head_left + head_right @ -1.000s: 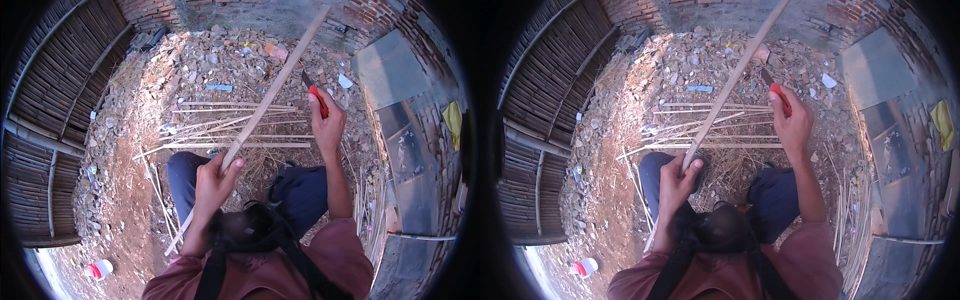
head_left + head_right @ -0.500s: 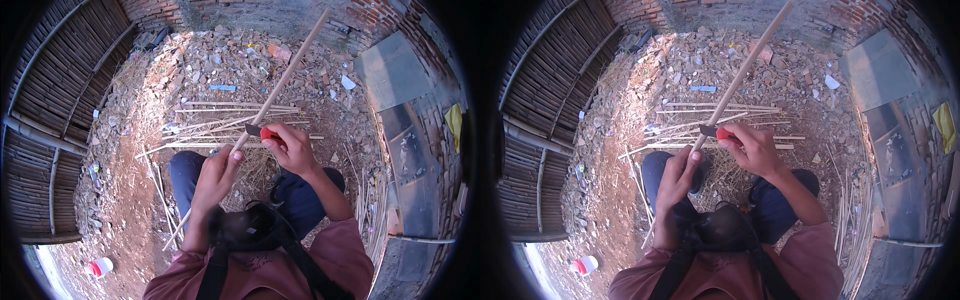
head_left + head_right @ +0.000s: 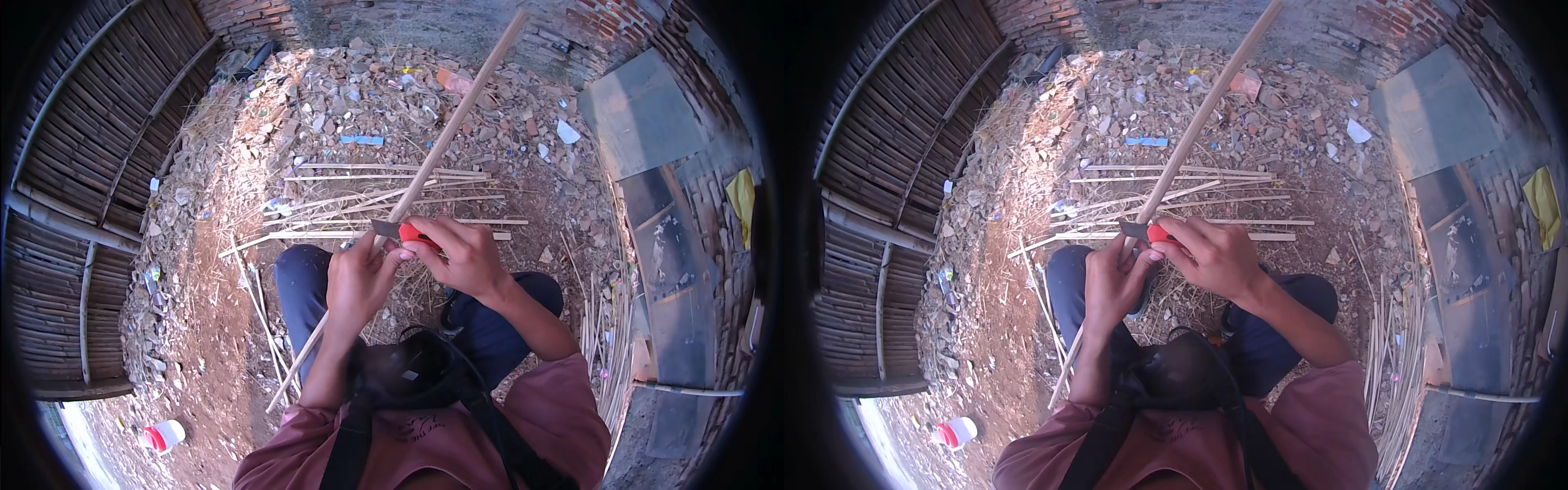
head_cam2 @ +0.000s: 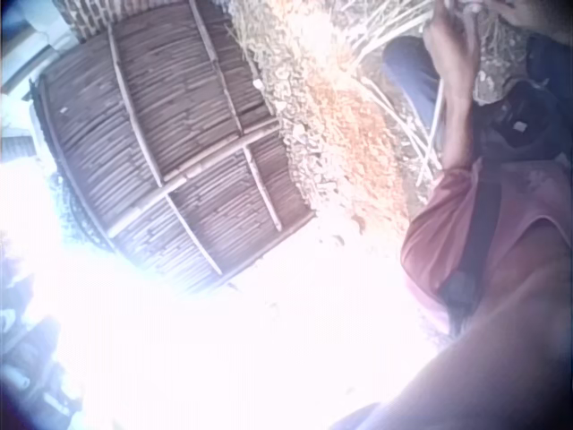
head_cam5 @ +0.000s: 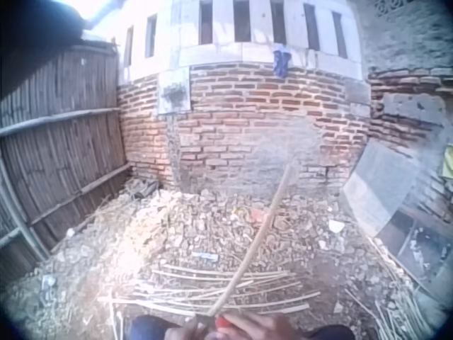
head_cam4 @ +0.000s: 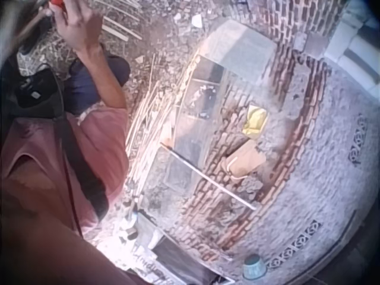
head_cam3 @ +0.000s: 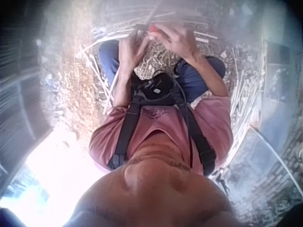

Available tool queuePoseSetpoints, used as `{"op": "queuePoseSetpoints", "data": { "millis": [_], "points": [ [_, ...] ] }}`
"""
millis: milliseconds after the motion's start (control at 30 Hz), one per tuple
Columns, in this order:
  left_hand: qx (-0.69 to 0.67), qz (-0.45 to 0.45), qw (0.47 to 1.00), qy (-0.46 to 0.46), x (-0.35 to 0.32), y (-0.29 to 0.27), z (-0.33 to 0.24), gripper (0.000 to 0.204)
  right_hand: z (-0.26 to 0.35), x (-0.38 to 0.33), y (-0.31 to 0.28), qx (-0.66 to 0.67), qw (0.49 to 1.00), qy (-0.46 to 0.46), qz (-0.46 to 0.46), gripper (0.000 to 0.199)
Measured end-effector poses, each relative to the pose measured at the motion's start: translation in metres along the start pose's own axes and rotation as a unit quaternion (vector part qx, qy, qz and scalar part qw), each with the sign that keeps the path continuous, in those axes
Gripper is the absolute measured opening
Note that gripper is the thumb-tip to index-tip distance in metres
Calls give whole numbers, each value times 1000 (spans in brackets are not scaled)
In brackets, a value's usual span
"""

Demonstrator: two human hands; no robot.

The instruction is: The person uses a utility knife to shave and smooth the surface of a bamboo stick while sitting on the ground, handling a stack of bamboo sticks.

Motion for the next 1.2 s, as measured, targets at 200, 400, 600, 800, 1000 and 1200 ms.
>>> {"op": "queuePoseSetpoints", "data": {
  "millis": [200,400,600,800,1000,1200],
  "points": [
    [33,-33,998,-50,-1,4,0,30,10,1,-3,-59,998,22,-24,36],
    [84,-54,992,-70,0,6,2,51,16,2,-8,-104,994,38,0,35],
    [145,-59,985,-80,-2,8,-4,57,13,1,-8,-107,992,51,-33,35],
    [147,-57,985,-65,-12,5,-3,56,-22,20,-36,-110,975,131,-142,26],
    [88,-26,995,-28,-19,-7,2,40,-48,18,-59,-5,952,260,-161,21],
    [-37,59,995,-66,-7,-20,-4,38,-21,10,-30,85,988,127,-7,23]
  ]
}}
Point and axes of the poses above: each hand's wrist, its own x-axis towards the middle knuckle, its own y-axis out of the palm, z = x × y, the point moved 1 cm from there along x, towards the middle knuckle, and after that the axes turned 2 degrees about -x, right-handed, at the moved point
